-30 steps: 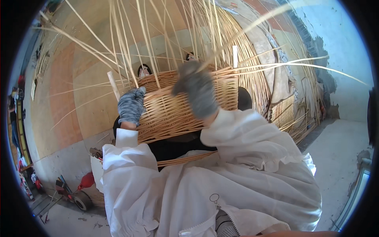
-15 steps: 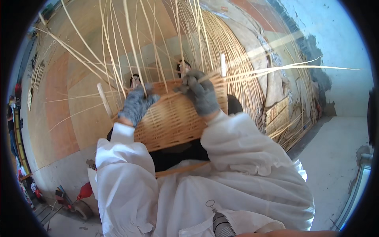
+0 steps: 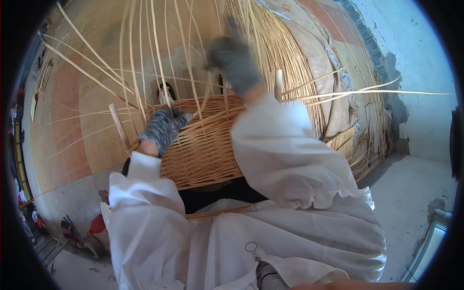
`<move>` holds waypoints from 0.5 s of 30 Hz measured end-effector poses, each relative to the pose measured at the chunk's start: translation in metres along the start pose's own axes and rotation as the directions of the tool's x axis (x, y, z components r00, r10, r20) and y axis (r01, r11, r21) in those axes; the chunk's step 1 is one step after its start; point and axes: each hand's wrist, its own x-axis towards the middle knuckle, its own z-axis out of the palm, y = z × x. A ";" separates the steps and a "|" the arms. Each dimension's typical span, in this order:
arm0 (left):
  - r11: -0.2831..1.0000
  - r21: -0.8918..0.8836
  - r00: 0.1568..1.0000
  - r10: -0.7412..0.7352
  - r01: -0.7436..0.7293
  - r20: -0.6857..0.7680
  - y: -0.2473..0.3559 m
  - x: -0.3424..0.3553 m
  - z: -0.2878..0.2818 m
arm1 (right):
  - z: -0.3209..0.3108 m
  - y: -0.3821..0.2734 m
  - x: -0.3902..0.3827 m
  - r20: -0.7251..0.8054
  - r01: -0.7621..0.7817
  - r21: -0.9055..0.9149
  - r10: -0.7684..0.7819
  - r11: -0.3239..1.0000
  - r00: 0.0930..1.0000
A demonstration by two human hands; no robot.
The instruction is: The person sits on the floor and weaves a rectangular basket using thin wooden strips. They interlace the strips by hand, pulling them through the vertical frame to build up the basket's sides.
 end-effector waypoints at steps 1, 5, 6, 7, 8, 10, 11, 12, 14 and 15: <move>0.999 0.013 0.999 -0.049 0.049 -0.003 0.006 -0.004 0.000 | -0.020 -0.013 -0.032 -0.141 -0.038 0.428 0.108 0.903 0.984; 0.989 -0.142 0.996 0.028 -0.039 -0.083 0.005 -0.006 0.018 | -0.053 0.030 -0.087 -0.125 0.171 0.785 -0.118 0.596 0.985; 0.994 -0.106 0.990 -0.006 -0.009 -0.142 0.006 -0.001 0.028 | -0.050 0.028 -0.094 -0.231 0.187 0.744 -0.016 0.641 0.973; 0.998 -0.070 0.978 -0.021 0.006 -0.206 0.019 0.005 0.033 | -0.056 0.029 -0.093 -0.256 0.190 0.759 0.017 0.623 0.967; 0.980 0.126 0.962 -0.121 0.156 -0.247 0.033 0.002 0.029 | -0.055 0.035 -0.091 -0.249 0.172 0.799 0.057 0.576 0.967; 0.969 0.184 0.952 -0.105 0.163 -0.289 0.044 -0.011 0.025 | -0.048 0.045 -0.083 -0.233 0.140 0.856 0.130 0.497 0.964; 0.969 0.213 0.961 -0.070 0.129 -0.266 0.047 0.000 0.031 | -0.042 0.045 -0.081 -0.260 0.148 0.847 0.155 0.510 0.953; 0.888 0.454 0.967 0.171 -0.069 -0.188 -0.012 0.029 0.025 | -0.020 0.040 -0.080 -0.261 0.125 0.839 0.189 0.530 0.946; 0.830 0.536 0.941 0.289 -0.155 -0.175 0.003 0.034 0.024 | -0.020 0.026 -0.073 -0.283 0.105 0.756 0.179 0.646 0.942; 0.918 0.397 0.967 0.093 0.009 -0.236 0.009 0.033 0.029 | -0.038 0.025 -0.081 -0.298 0.088 0.702 0.179 0.706 0.937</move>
